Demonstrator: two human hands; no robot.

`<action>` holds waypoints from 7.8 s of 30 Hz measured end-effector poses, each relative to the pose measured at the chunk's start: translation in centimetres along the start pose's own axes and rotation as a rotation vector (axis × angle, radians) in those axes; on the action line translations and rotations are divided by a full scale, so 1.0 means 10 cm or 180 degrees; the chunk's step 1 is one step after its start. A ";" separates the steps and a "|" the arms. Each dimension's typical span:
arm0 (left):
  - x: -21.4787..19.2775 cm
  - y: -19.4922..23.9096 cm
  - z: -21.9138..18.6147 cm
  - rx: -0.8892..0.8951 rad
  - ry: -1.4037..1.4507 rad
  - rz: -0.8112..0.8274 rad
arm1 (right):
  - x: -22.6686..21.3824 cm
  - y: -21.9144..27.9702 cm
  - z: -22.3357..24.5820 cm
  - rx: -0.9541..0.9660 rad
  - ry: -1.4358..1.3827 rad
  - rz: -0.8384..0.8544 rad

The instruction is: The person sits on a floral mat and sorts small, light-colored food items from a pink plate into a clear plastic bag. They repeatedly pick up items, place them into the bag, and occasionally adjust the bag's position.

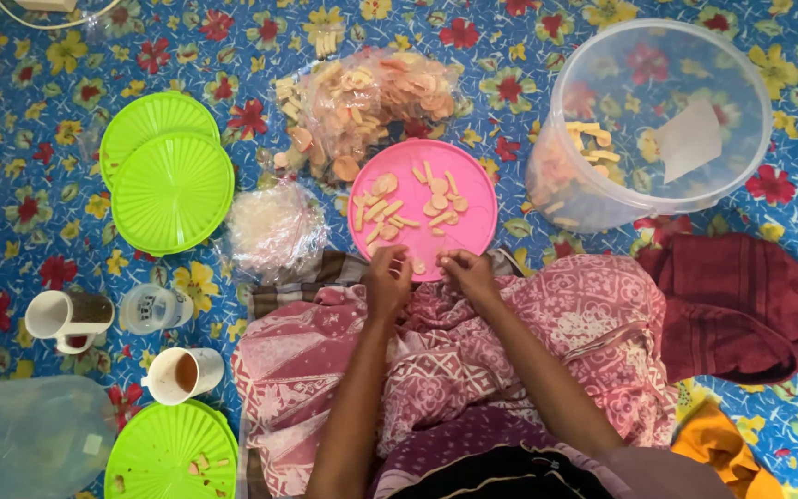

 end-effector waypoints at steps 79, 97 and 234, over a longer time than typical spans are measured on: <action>0.33 0.13 -0.05 0.0274 -0.0383 0.1111 | 0.25 -0.06 -0.06 -0.1170 0.2212 0.0324; 0.20 0.01 -0.07 0.0413 -0.0102 0.0598 | 0.08 0.12 0.38 -0.1554 0.1411 -0.0358; 0.26 0.02 0.10 0.0379 0.0513 0.0473 | 0.06 0.31 0.33 -0.0316 0.0305 -0.0136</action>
Point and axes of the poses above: each hand's wrist, its own y-axis away from the middle knuckle, its own x-axis out of the palm, z = x × y, the point moved 10 cm from there along -y, towards the middle knuckle, and after that the axes turned 15 degrees about x, right-handed, at the moved point
